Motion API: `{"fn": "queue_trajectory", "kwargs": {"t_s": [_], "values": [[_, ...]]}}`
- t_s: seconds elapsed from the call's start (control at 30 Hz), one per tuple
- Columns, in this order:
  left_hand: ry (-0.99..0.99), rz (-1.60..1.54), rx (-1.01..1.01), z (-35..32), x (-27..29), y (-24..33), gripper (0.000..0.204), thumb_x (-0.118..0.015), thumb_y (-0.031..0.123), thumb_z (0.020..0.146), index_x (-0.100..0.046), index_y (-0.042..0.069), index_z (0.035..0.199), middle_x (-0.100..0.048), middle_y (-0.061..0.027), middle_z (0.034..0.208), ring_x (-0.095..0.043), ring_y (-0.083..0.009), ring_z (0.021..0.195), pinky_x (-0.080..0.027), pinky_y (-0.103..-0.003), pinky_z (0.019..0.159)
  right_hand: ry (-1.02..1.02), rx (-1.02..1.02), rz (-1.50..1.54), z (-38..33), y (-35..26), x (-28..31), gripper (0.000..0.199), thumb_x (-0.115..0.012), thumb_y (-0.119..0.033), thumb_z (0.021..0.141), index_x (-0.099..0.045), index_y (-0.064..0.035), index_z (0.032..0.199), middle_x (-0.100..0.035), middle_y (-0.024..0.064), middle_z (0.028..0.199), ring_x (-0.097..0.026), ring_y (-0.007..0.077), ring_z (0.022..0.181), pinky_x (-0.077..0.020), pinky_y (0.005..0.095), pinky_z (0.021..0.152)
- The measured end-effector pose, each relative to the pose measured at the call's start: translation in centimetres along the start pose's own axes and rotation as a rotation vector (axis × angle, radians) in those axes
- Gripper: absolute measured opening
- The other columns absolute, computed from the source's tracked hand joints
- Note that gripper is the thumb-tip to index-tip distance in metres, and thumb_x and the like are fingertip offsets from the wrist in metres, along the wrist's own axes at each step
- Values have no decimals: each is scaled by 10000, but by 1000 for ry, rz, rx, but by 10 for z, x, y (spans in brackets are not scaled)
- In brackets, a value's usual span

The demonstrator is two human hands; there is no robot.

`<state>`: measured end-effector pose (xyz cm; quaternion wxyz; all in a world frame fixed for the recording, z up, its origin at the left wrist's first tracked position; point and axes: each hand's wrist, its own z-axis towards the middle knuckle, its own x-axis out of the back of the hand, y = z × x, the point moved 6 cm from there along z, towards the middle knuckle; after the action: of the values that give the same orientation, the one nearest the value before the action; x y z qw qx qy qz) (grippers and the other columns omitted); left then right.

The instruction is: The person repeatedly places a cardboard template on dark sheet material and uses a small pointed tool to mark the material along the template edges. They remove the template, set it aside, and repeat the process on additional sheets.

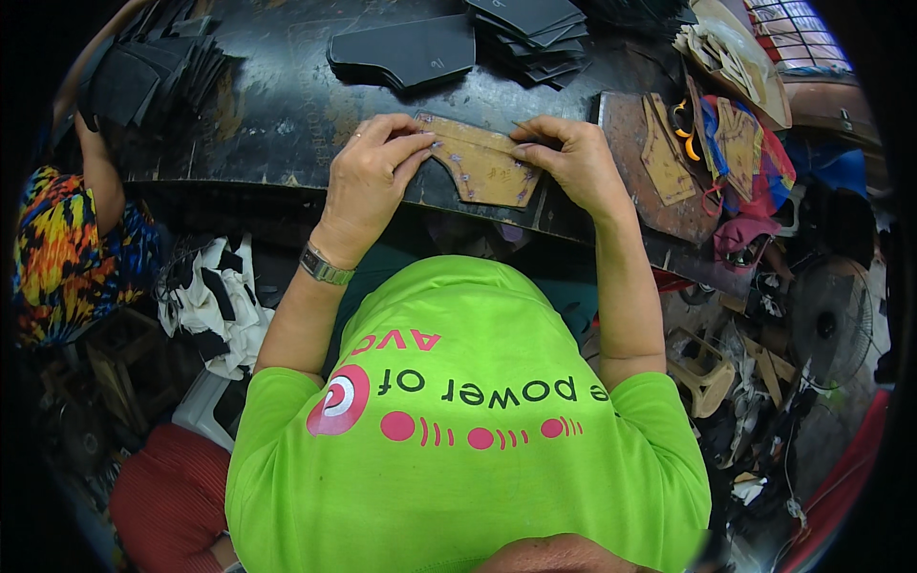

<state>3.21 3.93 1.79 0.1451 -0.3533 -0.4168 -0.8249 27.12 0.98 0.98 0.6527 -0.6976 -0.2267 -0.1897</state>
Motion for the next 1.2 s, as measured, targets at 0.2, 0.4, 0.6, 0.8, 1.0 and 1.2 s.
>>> {"fn": "queue_trajectory", "kwargs": {"t_s": [0.2,0.4,0.6,0.8,1.0,1.2], "values": [[18,48,-71,-7,-2,8,260,-798,66,858,-774,23,1114,-705,-96,1196,-671,-291,1126,-566,-395,950,60,5,-1,-4,0,0,197,-787,-101,882,-763,30,1027,-772,167,861,-745,201,750,-575,324,739],[7,56,-68,-8,-4,8,292,-796,69,862,-769,35,1150,-688,-105,1228,-658,-301,1143,-562,-402,963,81,-35,-62,-7,3,-3,200,-787,-68,904,-755,31,1075,-795,108,935,-734,131,845,-576,280,793],[-4,53,-54,-6,-6,8,295,-797,68,865,-768,44,1158,-678,-105,1227,-652,-299,1121,-566,-401,955,105,-23,-67,-9,3,-4,202,-791,-78,906,-750,22,1076,-794,120,942,-744,147,852,-579,287,798],[-74,108,-77,-8,-7,16,393,-830,135,850,-735,14,1212,-634,-139,1304,-604,-341,1205,-540,-426,1011,136,-32,-77,-10,3,-5,207,-797,-93,904,-745,18,1071,-793,132,938,-749,163,845,-579,297,787],[-76,96,-72,-13,-12,26,595,-889,264,793,-684,2,1285,-584,-167,1392,-551,-372,1302,-482,-462,1089,135,-20,-100,-10,2,-6,200,-786,-101,914,-744,12,1073,-788,135,931,-749,171,832,-578,305,781],[-138,245,-99,-14,-17,32,586,-874,397,783,-710,178,1301,-590,-129,1407,-514,-337,1348,-459,-461,1067,129,-19,-111,-10,2,-3,202,-785,-96,910,-744,17,1073,-783,126,927,-734,157,828,-572,305,776]]}}
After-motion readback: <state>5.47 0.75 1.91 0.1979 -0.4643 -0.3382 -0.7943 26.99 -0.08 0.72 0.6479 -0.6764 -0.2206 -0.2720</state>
